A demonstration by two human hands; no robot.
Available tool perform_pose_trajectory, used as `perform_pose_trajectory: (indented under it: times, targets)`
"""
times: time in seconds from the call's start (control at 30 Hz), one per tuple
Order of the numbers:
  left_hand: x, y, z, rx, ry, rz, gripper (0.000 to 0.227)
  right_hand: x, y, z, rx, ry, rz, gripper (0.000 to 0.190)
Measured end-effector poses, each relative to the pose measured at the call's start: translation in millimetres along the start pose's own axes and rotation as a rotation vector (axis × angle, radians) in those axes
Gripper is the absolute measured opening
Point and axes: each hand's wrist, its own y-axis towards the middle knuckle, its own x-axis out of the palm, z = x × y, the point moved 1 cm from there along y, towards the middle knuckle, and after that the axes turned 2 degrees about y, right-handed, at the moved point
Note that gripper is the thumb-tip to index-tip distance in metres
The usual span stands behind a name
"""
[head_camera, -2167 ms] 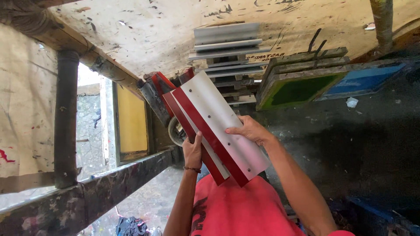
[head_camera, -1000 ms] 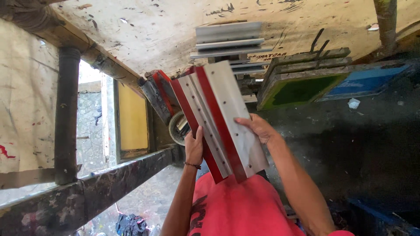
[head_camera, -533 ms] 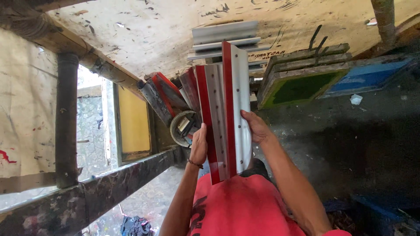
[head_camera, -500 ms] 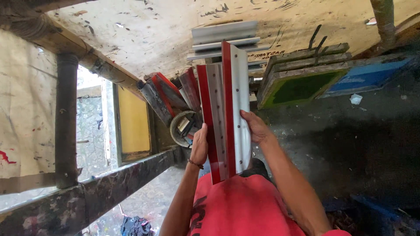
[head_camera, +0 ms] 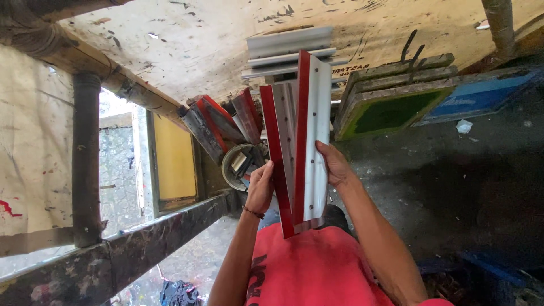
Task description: The person walks through a workshop carrying a squeegee and a container of black ink. They pour the ink onto a screen printing frame and use a brush to spread it across the mesh. After retrieving a different squeegee, they return to the frame and pull the ink across the screen to print a design onto a white t-shirt.
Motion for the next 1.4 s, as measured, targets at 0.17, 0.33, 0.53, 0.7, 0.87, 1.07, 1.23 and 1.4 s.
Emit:
perform_pose_trajectory:
  times: [0.17, 0.33, 0.53, 0.7, 0.87, 1.07, 1.23, 1.4]
  targets:
    - [29, -16, 35, -0.009, -0.004, 0.003, 0.031, 14, -10, -14, -0.036, -0.042, 0.018, 0.018]
    - [31, -15, 33, 0.011, 0.023, 0.01, 0.032, 11, -6, -16, -0.074, -0.085, 0.068, 0.02]
    - [45, -21, 49, 0.062, 0.283, -0.096, 0.037, 37, -17, -21, -0.101, -0.234, 0.116, 0.025]
    - [34, -18, 24, 0.045, 0.192, -0.065, 0.027, 35, -16, -17, -0.096, -0.26, 0.132, 0.025]
    - [19, -10, -3, 0.051, 0.183, -0.049, 0.032, 23, -12, -9, -0.083, -0.253, 0.169, 0.027]
    - [9, -21, -6, -0.074, -0.039, -0.089, 0.04, 20, -12, -17, -0.098, -0.101, 0.291, 0.04]
    - [-11, -41, -25, -0.293, -0.024, 0.13, 0.032, -60, 38, 9, -0.162, -0.003, 0.422, 0.038]
    - [23, -66, -6, -0.262, -0.333, 0.016, 0.062, -45, 9, 19, -0.078, 0.193, 0.769, 0.08]
